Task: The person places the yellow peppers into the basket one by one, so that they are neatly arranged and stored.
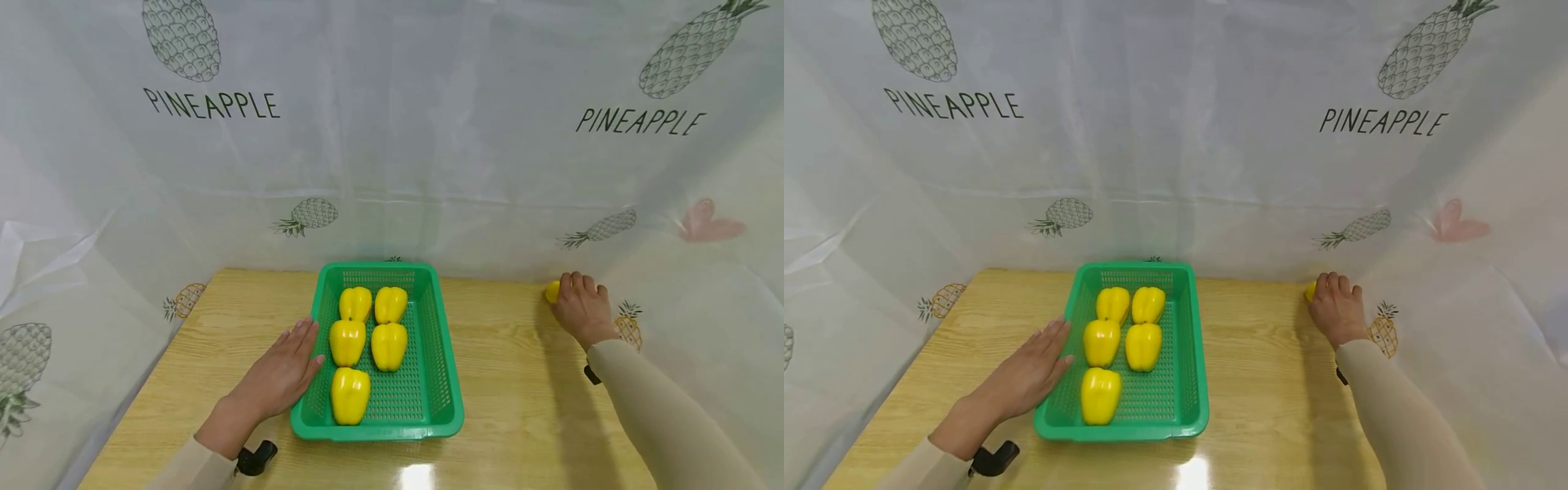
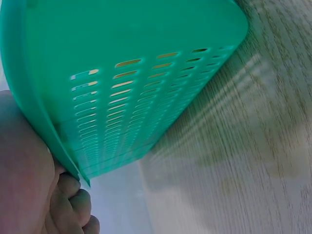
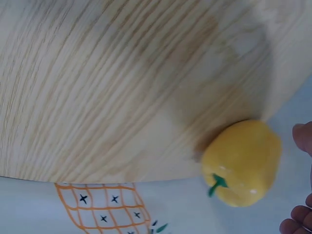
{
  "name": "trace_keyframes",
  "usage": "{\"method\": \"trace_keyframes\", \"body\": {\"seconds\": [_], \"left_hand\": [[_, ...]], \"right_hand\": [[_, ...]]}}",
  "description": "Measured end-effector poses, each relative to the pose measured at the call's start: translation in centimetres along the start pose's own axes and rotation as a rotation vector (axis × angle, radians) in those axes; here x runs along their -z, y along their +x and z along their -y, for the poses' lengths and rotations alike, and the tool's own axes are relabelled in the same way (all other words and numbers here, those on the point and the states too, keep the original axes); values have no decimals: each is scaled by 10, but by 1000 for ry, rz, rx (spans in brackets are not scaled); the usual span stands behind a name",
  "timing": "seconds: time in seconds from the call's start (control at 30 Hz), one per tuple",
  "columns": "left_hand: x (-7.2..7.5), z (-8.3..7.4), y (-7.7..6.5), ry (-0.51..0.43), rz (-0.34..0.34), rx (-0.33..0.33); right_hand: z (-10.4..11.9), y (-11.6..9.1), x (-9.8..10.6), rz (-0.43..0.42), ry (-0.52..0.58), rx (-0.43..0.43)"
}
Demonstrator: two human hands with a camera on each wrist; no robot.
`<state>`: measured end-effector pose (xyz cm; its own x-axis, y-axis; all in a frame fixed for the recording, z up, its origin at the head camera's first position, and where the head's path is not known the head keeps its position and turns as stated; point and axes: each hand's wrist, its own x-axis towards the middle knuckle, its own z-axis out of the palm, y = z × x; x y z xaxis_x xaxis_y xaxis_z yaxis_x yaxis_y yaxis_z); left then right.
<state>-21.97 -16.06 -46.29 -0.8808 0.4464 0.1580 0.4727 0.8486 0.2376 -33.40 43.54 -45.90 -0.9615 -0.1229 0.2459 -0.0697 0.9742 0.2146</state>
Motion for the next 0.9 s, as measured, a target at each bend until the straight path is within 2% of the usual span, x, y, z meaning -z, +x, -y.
{"method": "trace_keyframes", "body": {"seconds": [0.37,0.7,0.9], "left_hand": [[0,-1,0,2,19,20],[0,-4,-1,-26,32,22],[-1,-3,-2,0,12,19]], "right_hand": [[-14,-1,-30,-44,-76,44],[-14,-12,-37,0,-71,21],[-7,-10,-41,-40,-94,99]]}}
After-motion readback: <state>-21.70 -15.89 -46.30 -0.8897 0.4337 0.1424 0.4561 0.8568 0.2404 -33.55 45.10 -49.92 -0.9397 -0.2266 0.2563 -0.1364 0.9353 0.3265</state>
